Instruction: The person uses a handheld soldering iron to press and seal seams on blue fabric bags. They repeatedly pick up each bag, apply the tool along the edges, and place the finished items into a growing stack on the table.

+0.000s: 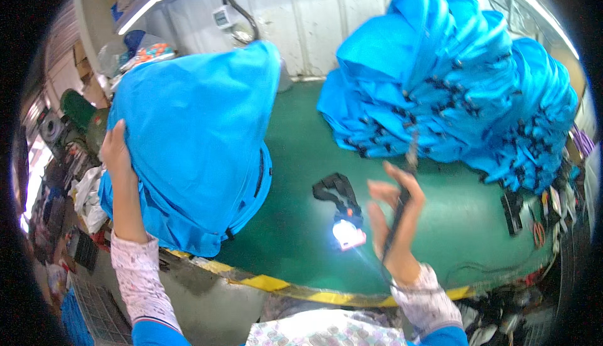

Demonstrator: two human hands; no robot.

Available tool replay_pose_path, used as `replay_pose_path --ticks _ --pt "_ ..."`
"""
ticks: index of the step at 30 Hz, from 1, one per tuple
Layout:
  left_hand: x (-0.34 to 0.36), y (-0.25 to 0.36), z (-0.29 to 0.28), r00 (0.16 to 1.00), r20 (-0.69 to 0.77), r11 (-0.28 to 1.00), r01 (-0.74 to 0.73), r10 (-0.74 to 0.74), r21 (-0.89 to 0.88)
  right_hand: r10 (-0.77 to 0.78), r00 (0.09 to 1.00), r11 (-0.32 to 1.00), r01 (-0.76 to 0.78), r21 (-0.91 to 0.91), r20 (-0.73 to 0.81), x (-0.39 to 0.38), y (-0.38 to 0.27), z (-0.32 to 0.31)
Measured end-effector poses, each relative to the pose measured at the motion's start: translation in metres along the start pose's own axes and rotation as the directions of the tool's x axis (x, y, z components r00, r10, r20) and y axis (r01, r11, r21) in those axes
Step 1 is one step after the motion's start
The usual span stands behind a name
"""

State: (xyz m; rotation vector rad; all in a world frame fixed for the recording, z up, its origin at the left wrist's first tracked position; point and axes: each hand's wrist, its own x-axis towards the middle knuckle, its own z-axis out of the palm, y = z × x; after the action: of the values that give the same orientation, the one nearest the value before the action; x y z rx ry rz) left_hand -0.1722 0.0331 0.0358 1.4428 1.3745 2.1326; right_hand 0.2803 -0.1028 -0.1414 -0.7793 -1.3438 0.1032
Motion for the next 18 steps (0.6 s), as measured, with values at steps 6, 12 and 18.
replay_pose_path --ticks 6,12,18 --pt "-0.126 -0.031 0.017 0.961 -0.146 0.912 0.165 -0.234 -0.376 -0.052 0.997 0.996 0.056 0.069 -0.057 0.041 -0.011 0.100" --pt "-0.206 -0.091 0.058 0.862 0.140 0.825 0.507 -0.487 -0.249 -0.128 0.988 0.966 0.105 -0.236 -0.082 0.021 0.017 0.089" --pt "-0.302 -0.038 0.027 0.973 0.228 0.974 0.030 0.023 -0.226 -0.050 0.932 0.987 -0.008 -0.158 -0.359 -0.012 0.019 0.033"
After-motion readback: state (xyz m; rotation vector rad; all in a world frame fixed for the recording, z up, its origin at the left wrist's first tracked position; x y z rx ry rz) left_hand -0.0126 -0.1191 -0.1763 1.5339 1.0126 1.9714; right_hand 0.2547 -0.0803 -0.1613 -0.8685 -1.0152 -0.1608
